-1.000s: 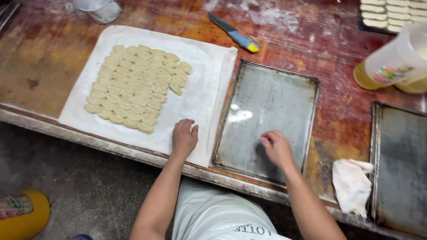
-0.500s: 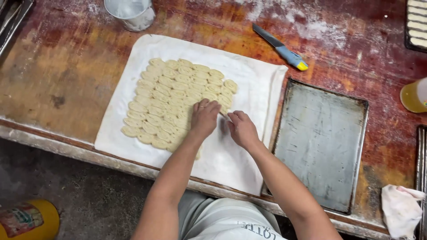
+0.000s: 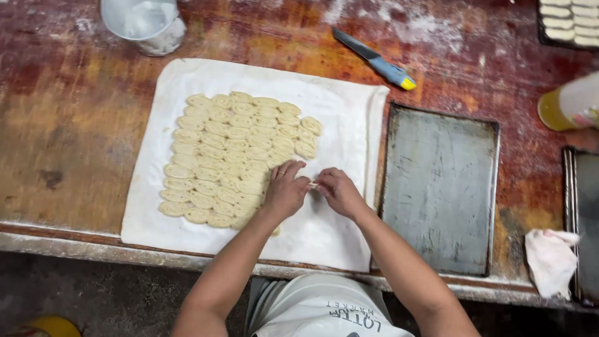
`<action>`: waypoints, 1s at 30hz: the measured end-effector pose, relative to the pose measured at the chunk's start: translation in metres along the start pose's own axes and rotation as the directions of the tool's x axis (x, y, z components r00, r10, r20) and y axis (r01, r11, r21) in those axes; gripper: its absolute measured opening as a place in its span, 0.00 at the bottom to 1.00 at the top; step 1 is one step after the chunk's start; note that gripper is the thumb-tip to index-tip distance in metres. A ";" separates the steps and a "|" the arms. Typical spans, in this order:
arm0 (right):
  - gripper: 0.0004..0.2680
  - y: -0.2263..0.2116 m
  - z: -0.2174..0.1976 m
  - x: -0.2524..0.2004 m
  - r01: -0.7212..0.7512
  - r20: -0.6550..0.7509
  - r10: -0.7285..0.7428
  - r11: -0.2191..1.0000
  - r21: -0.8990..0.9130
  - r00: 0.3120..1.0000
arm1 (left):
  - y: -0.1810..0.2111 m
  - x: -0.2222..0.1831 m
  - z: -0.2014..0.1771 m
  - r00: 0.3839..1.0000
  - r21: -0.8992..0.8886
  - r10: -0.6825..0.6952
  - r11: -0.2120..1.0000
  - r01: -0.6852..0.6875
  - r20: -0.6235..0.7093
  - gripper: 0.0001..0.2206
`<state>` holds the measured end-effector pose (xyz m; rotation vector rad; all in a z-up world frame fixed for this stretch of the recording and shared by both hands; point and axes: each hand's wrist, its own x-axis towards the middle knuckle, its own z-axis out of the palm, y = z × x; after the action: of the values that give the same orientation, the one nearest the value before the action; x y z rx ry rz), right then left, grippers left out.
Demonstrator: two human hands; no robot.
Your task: Arranging small pre-cut pieces of dough into organized rows on a metal baking tray.
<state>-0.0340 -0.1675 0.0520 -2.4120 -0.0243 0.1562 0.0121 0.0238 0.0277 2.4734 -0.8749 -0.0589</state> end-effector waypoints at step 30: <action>0.20 0.091 -0.071 -0.276 -0.009 -0.028 -0.004 0.899 -0.438 1.000 | 0.260 -0.089 0.098 0.987 0.039 0.154 0.987 -0.156 0.047 0.20</action>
<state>-0.3022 -0.2988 0.0735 -2.8668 -0.0476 0.1272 -0.2285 -0.1394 0.0561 2.4429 -1.0955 -0.0404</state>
